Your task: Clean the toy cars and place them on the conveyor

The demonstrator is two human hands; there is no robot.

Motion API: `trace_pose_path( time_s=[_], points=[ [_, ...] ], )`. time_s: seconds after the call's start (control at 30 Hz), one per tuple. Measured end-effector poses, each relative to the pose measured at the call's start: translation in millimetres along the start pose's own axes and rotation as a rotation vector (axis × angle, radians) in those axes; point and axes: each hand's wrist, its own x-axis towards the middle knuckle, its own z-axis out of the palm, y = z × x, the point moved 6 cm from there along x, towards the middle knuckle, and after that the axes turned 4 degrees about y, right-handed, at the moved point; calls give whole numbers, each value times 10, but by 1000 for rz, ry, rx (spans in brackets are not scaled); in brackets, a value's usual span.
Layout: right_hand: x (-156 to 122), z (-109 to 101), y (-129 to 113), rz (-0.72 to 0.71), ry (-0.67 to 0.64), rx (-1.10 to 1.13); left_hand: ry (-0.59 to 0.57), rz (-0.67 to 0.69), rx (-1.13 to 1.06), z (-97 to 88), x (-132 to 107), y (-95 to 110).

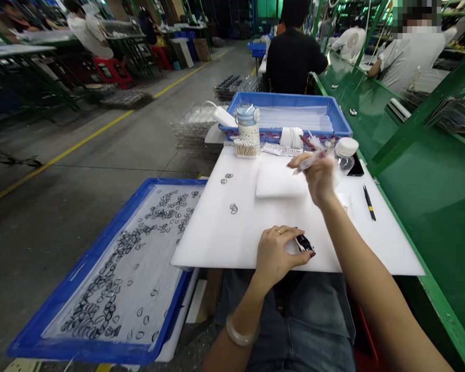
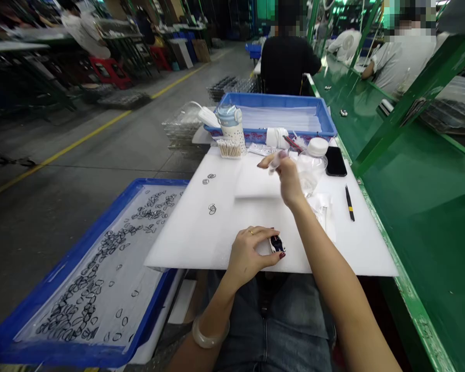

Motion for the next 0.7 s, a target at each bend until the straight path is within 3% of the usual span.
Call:
trace_pose_path(
  time_s=[0.07,0.13,0.23,0.3,0.37,0.47,0.6,0.7],
  points=[
    [80,43,-55,-29,30,4,-9,15,2,5,-9,-16],
    [20,-54,-229,-108,89,48,-19,32,10,8,-20,-27],
    [-233,-497,-612,-329,266,119,-40,75,43,8,-44,-17],
    [-396,-877,-748,-378,433,24,-56,102,69,5,-61,-5],
    [-487,-1203,-671,-227,557,-193,-71,119,91,3,-74,-2],
    [-561,-1517,-280,111,550,-464,-88,137,125,9,-89,-9],
    [-639,-1730,224,369,503,-674,-87,156,177,22,-106,-6],
    [-654,-1808,432,454,542,-739,-77,167,191,24,-108,3]
  ],
)
